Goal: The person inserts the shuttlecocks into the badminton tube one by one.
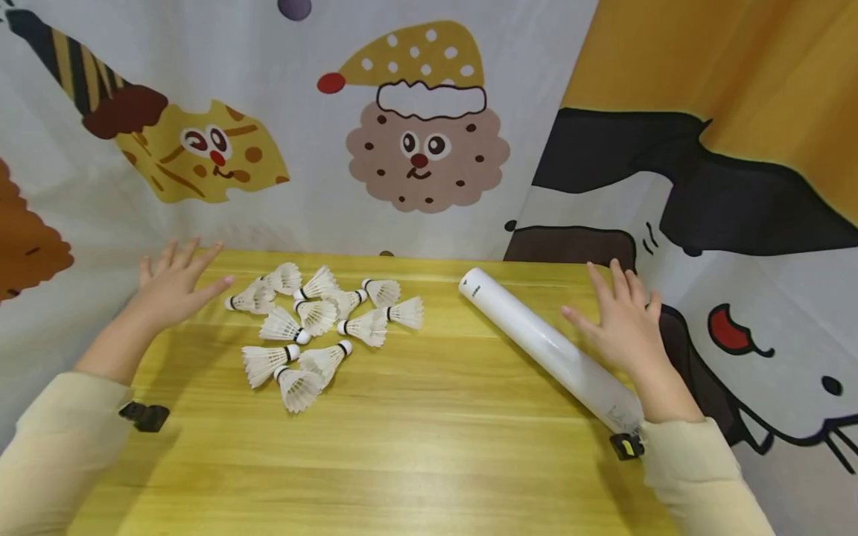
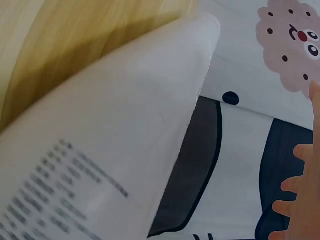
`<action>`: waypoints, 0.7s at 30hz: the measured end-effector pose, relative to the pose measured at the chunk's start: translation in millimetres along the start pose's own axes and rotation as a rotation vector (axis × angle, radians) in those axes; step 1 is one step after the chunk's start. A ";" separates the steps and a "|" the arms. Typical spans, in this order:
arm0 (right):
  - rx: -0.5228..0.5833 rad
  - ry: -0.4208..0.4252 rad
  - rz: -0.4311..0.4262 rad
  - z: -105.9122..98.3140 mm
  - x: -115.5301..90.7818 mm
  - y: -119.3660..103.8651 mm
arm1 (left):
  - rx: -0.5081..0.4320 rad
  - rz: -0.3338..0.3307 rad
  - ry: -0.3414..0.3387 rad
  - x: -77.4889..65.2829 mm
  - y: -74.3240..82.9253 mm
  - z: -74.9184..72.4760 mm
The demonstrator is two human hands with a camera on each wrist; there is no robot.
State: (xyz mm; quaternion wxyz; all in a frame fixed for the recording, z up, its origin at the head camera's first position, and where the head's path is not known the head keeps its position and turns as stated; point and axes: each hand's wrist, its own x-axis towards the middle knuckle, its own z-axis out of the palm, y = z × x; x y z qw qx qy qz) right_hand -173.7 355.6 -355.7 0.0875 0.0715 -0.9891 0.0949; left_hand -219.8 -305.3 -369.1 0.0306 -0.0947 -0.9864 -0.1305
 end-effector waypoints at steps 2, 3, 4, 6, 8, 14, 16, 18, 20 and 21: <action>0.013 0.013 -0.010 1.5 -2.4 -2.1 | -0.006 0.009 0.017 -1.1 0.3 2.1; 0.018 0.017 -0.013 2.5 -3.9 -3.2 | -0.009 0.013 0.027 -1.5 0.8 3.5; 0.023 0.021 -0.017 3.6 -5.6 -4.4 | -0.012 0.018 0.037 -2.0 1.5 5.1; 0.035 0.028 -0.021 6.6 -9.4 -6.8 | -0.024 0.028 0.063 -2.7 3.4 8.6; 0.044 0.033 -0.026 10.3 -12.8 -9.3 | -0.034 0.038 0.091 -2.9 5.7 12.1; 0.079 0.045 -0.032 21.7 -20.8 -17.2 | -0.073 0.042 0.170 -2.1 9.4 23.6; 0.087 0.042 -0.032 24.9 -22.8 -19.2 | -0.091 0.038 0.189 -1.5 9.2 28.3; 0.092 0.039 -0.034 28.3 -24.1 -21.0 | -0.109 0.034 0.204 -1.3 8.7 33.1; 0.095 0.041 -0.039 32.7 -25.0 -22.1 | -0.127 0.029 0.214 -1.0 7.5 37.8; 0.097 0.044 -0.042 34.9 -25.2 -22.5 | -0.133 0.026 0.217 -0.9 6.8 39.8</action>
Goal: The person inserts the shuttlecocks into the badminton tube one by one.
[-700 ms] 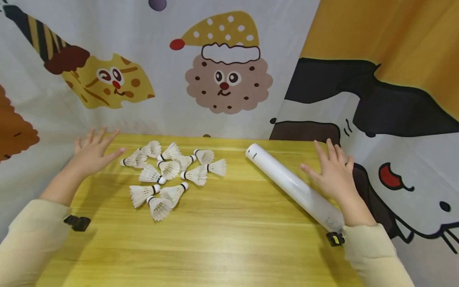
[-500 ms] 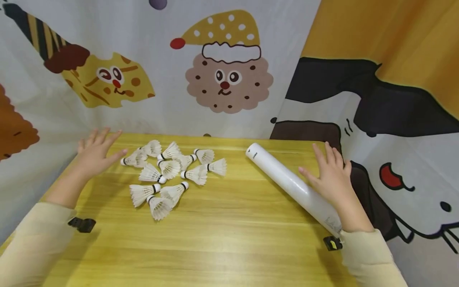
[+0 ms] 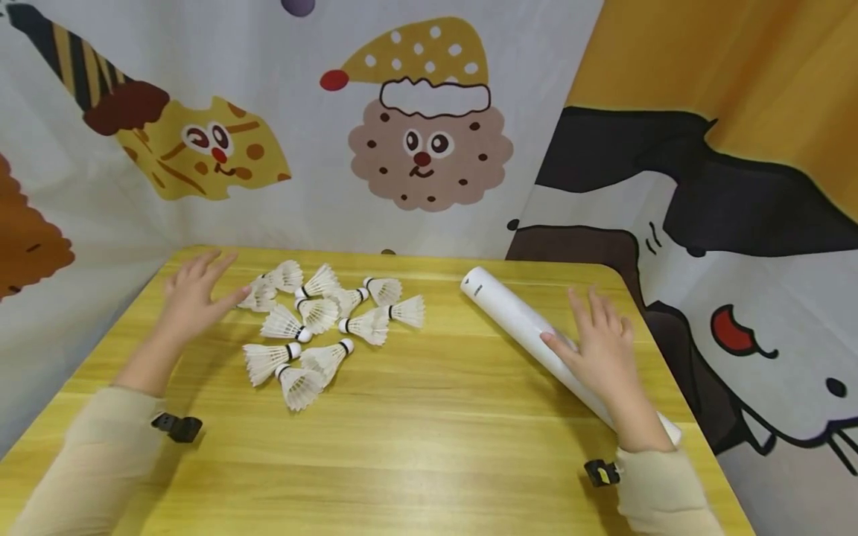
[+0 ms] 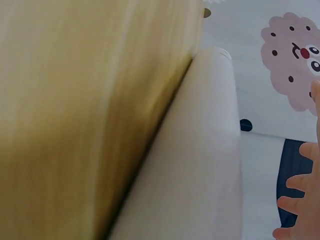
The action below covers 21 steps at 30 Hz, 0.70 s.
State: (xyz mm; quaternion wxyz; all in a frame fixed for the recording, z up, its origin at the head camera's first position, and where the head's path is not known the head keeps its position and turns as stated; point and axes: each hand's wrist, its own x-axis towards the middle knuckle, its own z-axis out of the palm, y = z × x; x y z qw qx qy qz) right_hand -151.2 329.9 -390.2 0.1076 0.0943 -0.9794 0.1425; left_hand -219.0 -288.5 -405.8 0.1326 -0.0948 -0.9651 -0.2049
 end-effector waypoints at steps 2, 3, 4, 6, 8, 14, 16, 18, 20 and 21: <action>0.001 0.010 -0.005 4.9 -0.7 0.1 | -0.014 -0.005 0.005 -0.6 -1.7 3.1; 0.002 0.014 -0.007 7.5 -1.2 0.0 | -0.019 -0.006 0.006 -1.0 -2.5 4.5; 0.003 0.015 -0.007 10.2 -1.7 0.2 | -0.020 -0.006 0.004 -1.5 -3.1 5.8; 0.002 0.018 -0.007 15.7 -2.5 0.5 | -0.021 -0.005 0.003 -2.5 -3.9 8.5; 0.005 0.019 -0.005 21.1 -3.4 0.5 | -0.017 -0.006 -0.002 -3.3 -4.0 11.2; 0.010 0.049 -0.026 34.2 -3.3 -2.5 | -0.002 -0.031 -0.031 -5.1 -9.1 21.1; 0.010 0.059 -0.034 37.5 -2.4 -3.9 | -0.005 -0.036 -0.037 -6.3 -12.2 24.3; 0.012 0.064 -0.040 40.5 -1.3 -4.3 | -0.007 -0.041 -0.042 -7.7 -15.0 27.2; 0.013 0.067 -0.045 42.5 -0.2 -4.7 | -0.015 -0.046 -0.042 -8.5 -17.2 29.7; 0.014 0.067 -0.047 43.3 0.2 -4.9 | -0.017 -0.050 -0.043 -8.5 -18.1 30.5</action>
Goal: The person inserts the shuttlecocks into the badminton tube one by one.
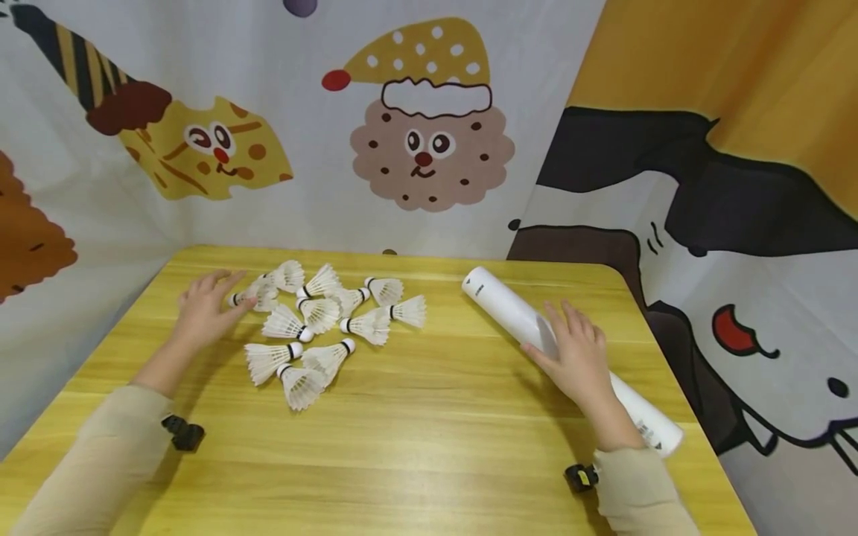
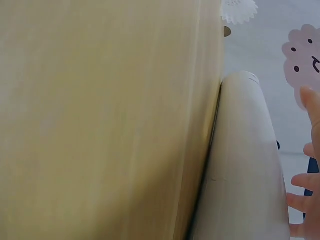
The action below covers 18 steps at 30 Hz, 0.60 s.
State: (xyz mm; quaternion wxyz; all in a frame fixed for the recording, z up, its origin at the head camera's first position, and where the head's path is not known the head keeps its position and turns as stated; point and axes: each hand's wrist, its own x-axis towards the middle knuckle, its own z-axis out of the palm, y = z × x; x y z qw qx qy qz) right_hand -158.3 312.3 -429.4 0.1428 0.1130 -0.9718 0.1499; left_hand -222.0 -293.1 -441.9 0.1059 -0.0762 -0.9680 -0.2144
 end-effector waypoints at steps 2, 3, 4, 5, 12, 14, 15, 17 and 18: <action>0.003 0.000 -0.006 1.4 0.5 0.0 | -0.004 -0.002 0.002 -0.1 -1.6 2.4; 0.001 0.001 -0.010 2.0 0.7 0.0 | -0.007 -0.001 0.006 -0.3 -1.9 3.3; -0.001 0.002 -0.015 2.6 0.8 0.2 | -0.011 -0.001 0.007 -0.3 -1.9 4.1; -0.003 0.003 -0.020 3.3 1.0 0.4 | -0.016 -0.001 0.006 -0.4 -1.9 4.8; -0.041 -0.018 -0.058 9.2 4.9 2.0 | -0.049 -0.014 0.010 -2.0 2.5 9.7; -0.046 -0.021 -0.067 11.1 7.1 2.0 | -0.056 -0.021 0.022 -0.7 2.3 11.6; -0.048 -0.022 -0.070 12.3 8.2 2.2 | -0.059 -0.024 0.028 0.2 2.0 12.5; -0.044 -0.023 -0.075 14.0 10.6 2.3 | -0.065 -0.029 0.039 2.0 1.4 14.7; -0.042 -0.025 -0.076 14.7 11.8 2.3 | -0.067 -0.031 0.043 3.0 1.1 15.8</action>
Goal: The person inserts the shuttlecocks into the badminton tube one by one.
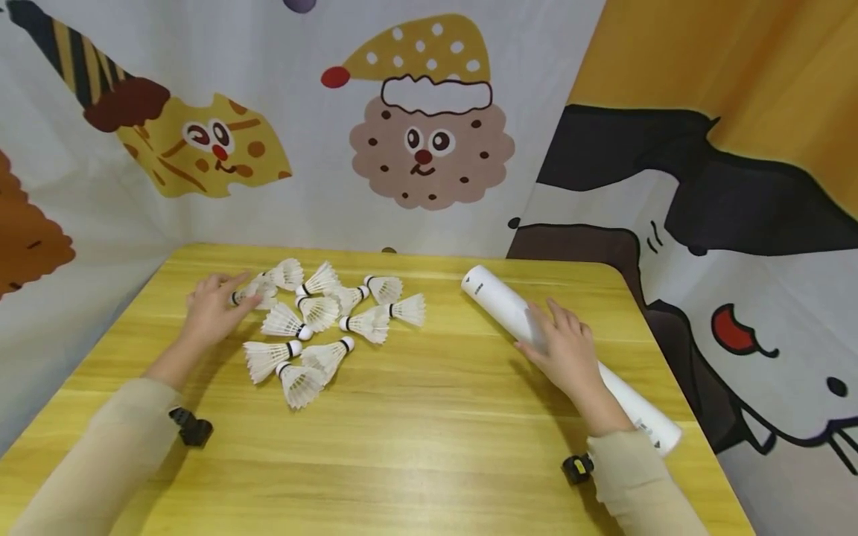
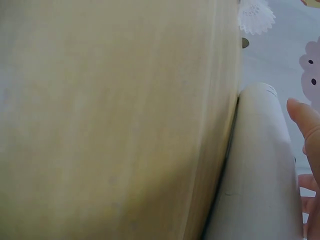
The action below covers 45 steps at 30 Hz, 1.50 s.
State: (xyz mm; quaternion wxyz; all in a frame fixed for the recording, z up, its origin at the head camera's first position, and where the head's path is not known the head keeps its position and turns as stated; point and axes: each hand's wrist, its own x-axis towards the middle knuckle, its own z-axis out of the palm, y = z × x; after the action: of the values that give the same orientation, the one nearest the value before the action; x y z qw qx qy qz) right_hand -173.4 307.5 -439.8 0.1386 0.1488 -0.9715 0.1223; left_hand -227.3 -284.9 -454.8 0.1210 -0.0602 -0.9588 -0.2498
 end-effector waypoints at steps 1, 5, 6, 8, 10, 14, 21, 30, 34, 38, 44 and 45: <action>0.003 -0.004 0.001 0.5 0.8 0.1 | 0.000 -0.002 0.004 1.0 -0.1 0.9; 0.002 -0.025 0.010 1.8 2.4 1.1 | 0.001 0.013 0.016 3.6 2.0 4.5; 0.001 -0.029 0.011 2.1 2.4 1.5 | 0.001 0.019 0.022 4.0 2.7 5.5; -0.005 -0.032 0.012 3.0 2.0 2.3 | -0.002 0.031 0.037 4.5 3.6 8.0; -0.014 -0.037 0.006 3.7 1.3 2.7 | -0.001 0.042 0.060 4.9 3.8 10.5; -0.026 -0.054 -0.004 6.4 0.1 3.8 | -0.001 0.059 0.120 5.3 3.0 15.0; -0.029 -0.082 -0.016 5.9 0.5 4.2 | -0.015 0.084 0.194 5.6 2.3 17.5; -0.009 -0.074 -0.014 3.2 -1.0 4.9 | -0.043 0.101 0.350 6.8 -2.9 17.6; -0.002 -0.064 -0.019 3.4 -3.7 7.3 | -0.057 0.043 0.351 4.3 -3.5 14.7; 0.008 -0.057 -0.025 2.4 -5.6 9.2 | -0.071 0.013 0.376 1.4 -3.8 10.8; 0.020 -0.045 -0.019 0.9 -7.3 10.2 | -0.082 -0.003 0.434 0.2 -2.8 5.2; 0.020 -0.044 -0.018 1.0 -7.5 10.4 | -0.084 -0.006 0.443 0.1 -3.1 4.6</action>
State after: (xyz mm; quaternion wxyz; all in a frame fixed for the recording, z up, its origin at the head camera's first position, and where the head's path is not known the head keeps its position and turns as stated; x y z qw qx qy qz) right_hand -170.1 318.8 -445.0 0.1167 0.1613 -0.9716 0.1277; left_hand -228.9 -285.3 -460.1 0.3251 -0.0063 -0.8978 -0.2970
